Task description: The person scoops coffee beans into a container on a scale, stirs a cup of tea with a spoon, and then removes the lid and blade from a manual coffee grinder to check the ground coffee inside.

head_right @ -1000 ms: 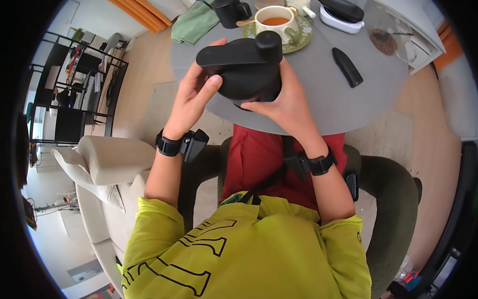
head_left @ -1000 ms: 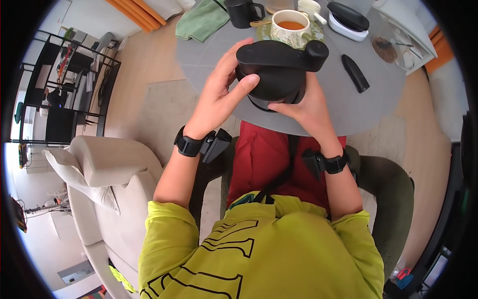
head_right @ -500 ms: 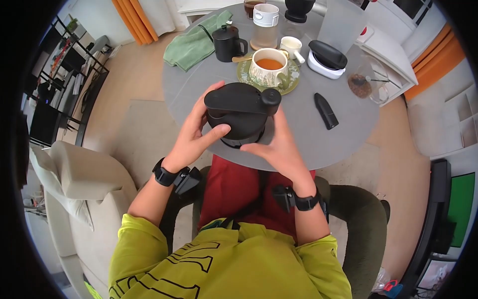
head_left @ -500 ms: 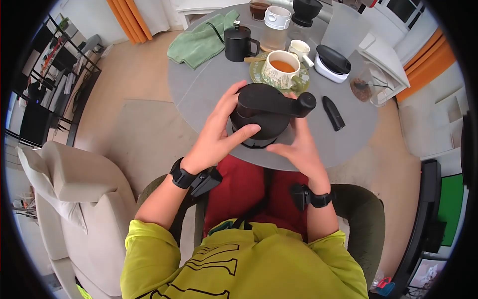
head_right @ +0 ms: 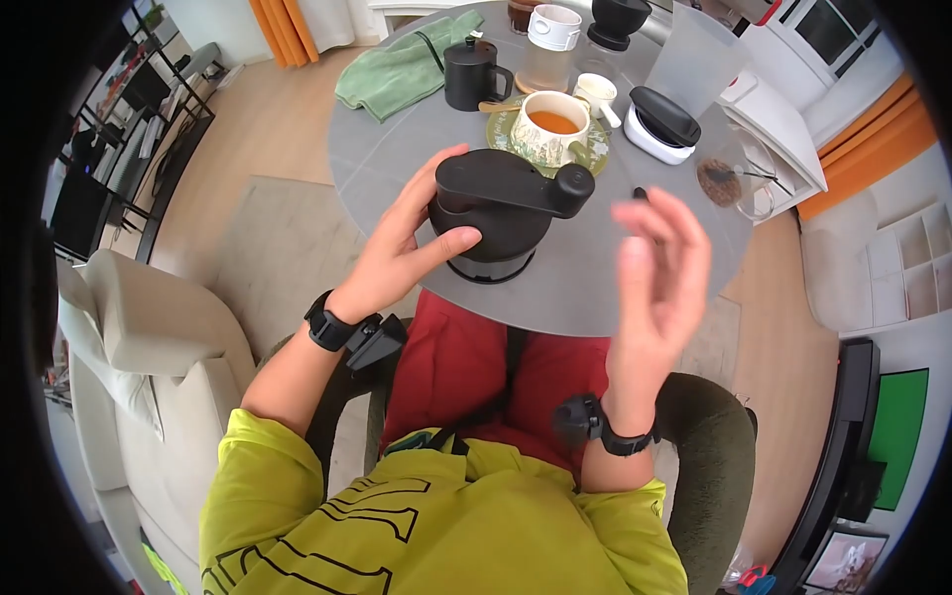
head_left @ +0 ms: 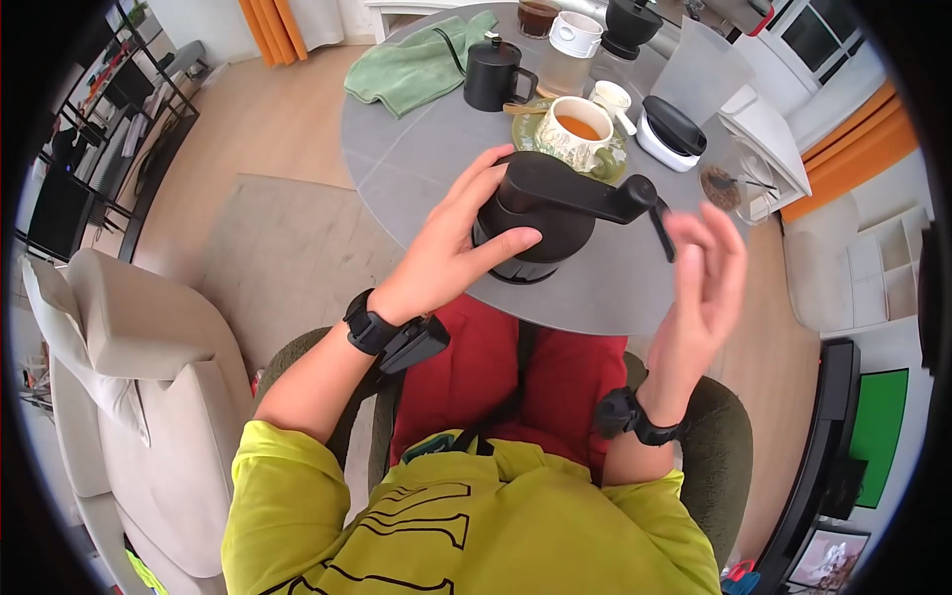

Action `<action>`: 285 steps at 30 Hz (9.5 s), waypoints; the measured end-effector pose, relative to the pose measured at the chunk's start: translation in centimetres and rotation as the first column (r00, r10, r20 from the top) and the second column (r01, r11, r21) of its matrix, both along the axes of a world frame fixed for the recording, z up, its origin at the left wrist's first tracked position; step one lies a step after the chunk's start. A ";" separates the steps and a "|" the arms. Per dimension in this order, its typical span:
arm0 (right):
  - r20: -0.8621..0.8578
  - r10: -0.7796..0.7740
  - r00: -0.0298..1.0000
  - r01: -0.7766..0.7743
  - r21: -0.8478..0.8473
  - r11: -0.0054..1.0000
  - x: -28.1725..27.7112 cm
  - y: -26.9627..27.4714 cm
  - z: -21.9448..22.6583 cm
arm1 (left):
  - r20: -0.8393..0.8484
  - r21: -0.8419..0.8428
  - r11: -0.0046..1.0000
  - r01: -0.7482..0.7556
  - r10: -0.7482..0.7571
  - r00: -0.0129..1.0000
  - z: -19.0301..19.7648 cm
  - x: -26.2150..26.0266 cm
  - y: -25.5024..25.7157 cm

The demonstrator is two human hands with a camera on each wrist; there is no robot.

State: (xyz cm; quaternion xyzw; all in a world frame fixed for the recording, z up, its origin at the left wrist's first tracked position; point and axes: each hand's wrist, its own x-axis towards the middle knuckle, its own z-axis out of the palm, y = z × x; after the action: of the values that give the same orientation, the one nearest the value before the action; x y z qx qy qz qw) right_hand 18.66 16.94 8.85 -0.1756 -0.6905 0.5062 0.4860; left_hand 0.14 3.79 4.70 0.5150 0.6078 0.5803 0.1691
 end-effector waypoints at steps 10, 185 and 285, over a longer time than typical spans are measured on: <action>-0.013 0.034 0.999 -0.033 0.065 0.997 -0.6 -0.5 0.7 | 0.062 0.077 0.997 -0.017 0.012 0.998 0.0 0.3 0.2; -0.051 0.077 0.996 -0.073 0.086 0.994 -1.1 -1.9 -1.0 | 0.102 0.048 0.998 -0.035 0.029 0.994 -0.2 0.3 0.4; 0.128 0.483 0.866 -0.497 0.120 0.859 1.5 4.7 0.1 | 0.143 -0.014 1.000 -0.008 0.010 0.990 -0.1 0.2 0.3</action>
State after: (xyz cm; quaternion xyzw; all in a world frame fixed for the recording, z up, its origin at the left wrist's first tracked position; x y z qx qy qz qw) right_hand 20.16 21.67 8.93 0.0192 -0.7702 0.5513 0.3202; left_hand 0.31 4.05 4.56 0.4682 0.6004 0.6123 0.2130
